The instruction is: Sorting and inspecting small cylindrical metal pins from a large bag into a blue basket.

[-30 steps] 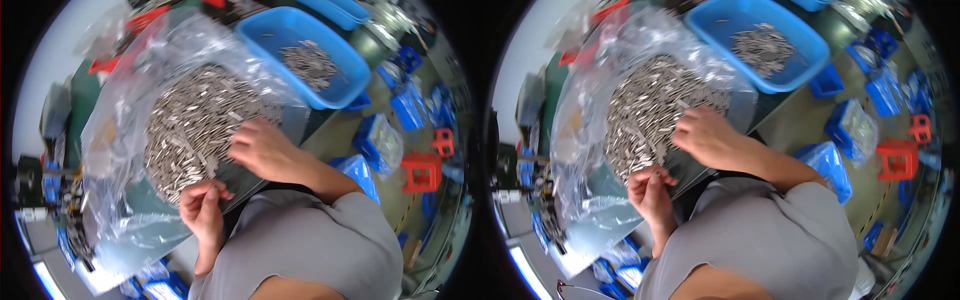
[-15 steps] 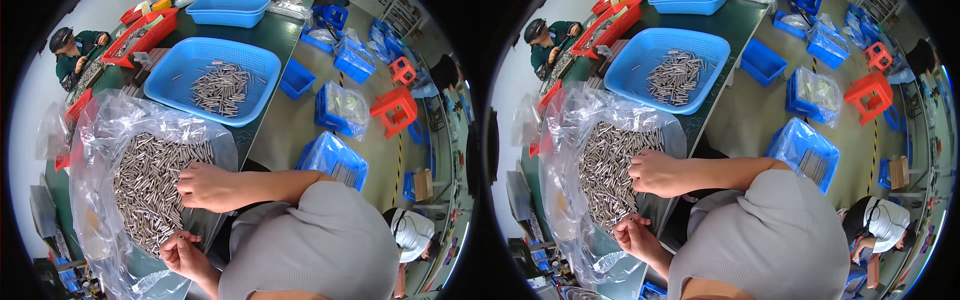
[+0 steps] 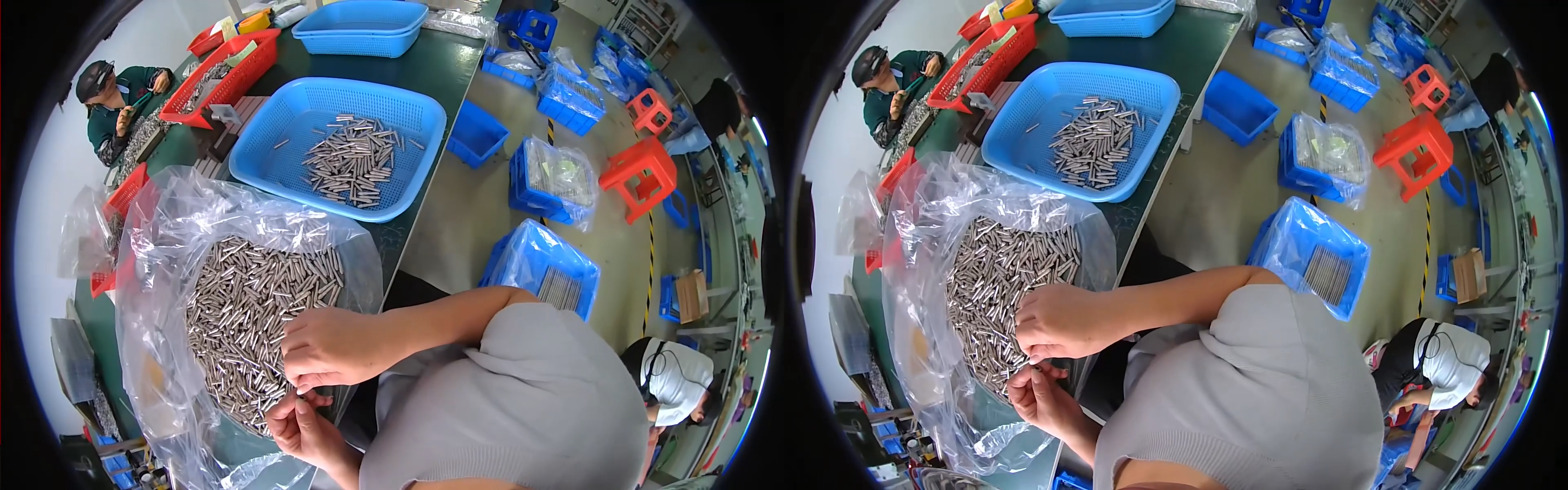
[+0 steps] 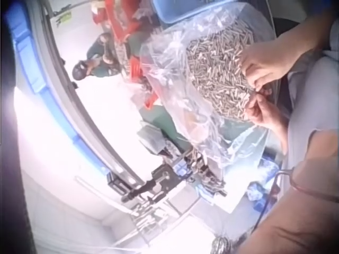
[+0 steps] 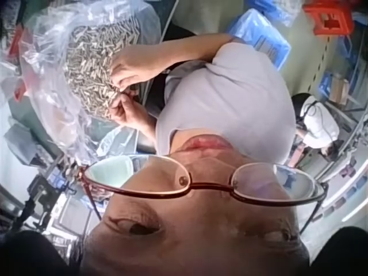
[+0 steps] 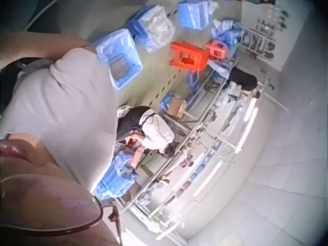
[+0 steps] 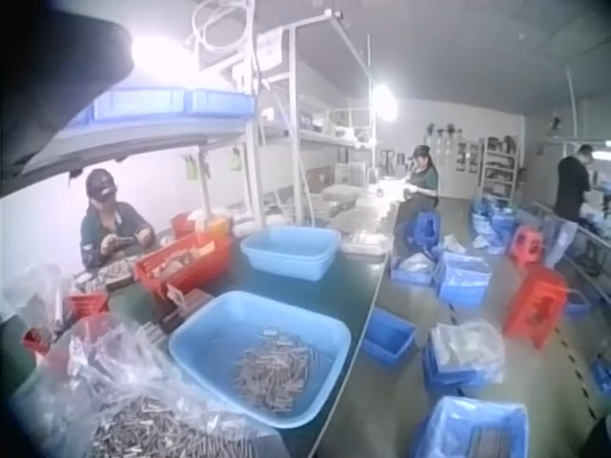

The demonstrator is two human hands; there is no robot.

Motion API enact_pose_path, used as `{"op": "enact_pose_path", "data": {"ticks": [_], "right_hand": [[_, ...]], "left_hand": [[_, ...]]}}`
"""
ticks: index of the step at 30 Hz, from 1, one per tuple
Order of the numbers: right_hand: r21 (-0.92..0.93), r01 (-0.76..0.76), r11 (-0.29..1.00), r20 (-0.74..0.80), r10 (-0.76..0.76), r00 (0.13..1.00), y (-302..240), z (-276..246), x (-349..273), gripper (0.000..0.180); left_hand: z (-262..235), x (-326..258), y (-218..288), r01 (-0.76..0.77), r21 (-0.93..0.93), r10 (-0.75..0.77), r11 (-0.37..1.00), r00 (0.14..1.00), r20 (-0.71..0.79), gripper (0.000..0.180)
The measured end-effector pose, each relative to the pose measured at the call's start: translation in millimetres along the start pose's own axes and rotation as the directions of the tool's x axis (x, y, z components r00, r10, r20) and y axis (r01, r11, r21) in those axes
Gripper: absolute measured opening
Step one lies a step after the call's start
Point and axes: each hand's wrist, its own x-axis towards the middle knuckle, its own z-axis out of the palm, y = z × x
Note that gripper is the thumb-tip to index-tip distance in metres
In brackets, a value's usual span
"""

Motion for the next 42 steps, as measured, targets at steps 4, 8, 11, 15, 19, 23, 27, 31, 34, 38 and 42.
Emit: {"op": "enact_pose_path", "data": {"ticks": [4,8,11,15,19,23,27,31,34,38,42], "right_hand": [[0.027,0.001,1.000,-0.030,0.000,1.000,-3.3,0.2,1.4,0.014],[0.033,-0.011,0.999,-0.016,0.011,1.000,-4.4,-0.8,1.8,0.014],[0.064,-0.004,0.998,0.008,0.004,1.000,-4.8,3.4,0.9,0.014],[0.130,-0.039,0.991,-0.017,0.042,0.999,-6.6,14.6,1.9,0.016],[0.345,-0.211,0.914,0.077,0.197,0.977,-7.4,15.7,1.7,0.020],[0.351,-0.359,0.865,0.238,0.289,0.927,-8.0,14.1,0.4,0.019],[0.320,-0.244,0.915,0.105,0.222,0.970,-7.1,15.9,3.2,0.017],[0.120,-0.126,0.985,-0.098,0.138,0.986,-9.4,18.5,-7.4,0.015],[0.036,-0.141,0.989,-0.173,0.145,0.974,-18.3,12.3,-5.1,0.013],[-0.132,-0.133,0.982,-0.301,0.088,0.949,-24.4,-28.7,1.9,0.009],[-0.374,-0.356,0.856,-0.605,0.066,0.794,-6.3,-94.7,12.8,0.005]], "left_hand": [[-1.7,0.0,-0.6,0.001,-0.008,-0.001,1.000,1.000,-0.001,0.012],[-1.5,0.1,-0.1,-0.012,0.010,0.012,1.000,1.000,0.009,0.014],[-3.9,0.2,-0.7,-0.008,0.020,0.008,1.000,1.000,0.025,0.015],[-3.5,0.2,0.4,-0.004,-0.005,0.004,1.000,0.999,0.034,0.017],[-8.8,-1.0,0.2,-0.024,-0.071,0.030,0.997,0.997,0.076,0.019],[-6.5,-0.9,-3.7,-0.027,-0.069,0.030,0.997,0.998,0.047,0.020],[-4.0,3.6,-2.8,-0.056,-0.122,0.057,0.991,0.998,0.006,0.014],[0.3,6.6,-4.5,0.029,-0.162,-0.029,0.986,1.000,0.002,0.008],[-5.0,6.4,0.0,0.049,-0.191,-0.045,0.980,0.999,0.030,0.005],[-6.4,2.8,3.4,0.028,-0.247,-0.034,0.969,0.999,-0.019,0.005],[-3.6,-2.1,3.7,-0.021,-0.209,-0.001,0.978,0.995,-0.104,0.005]]}}
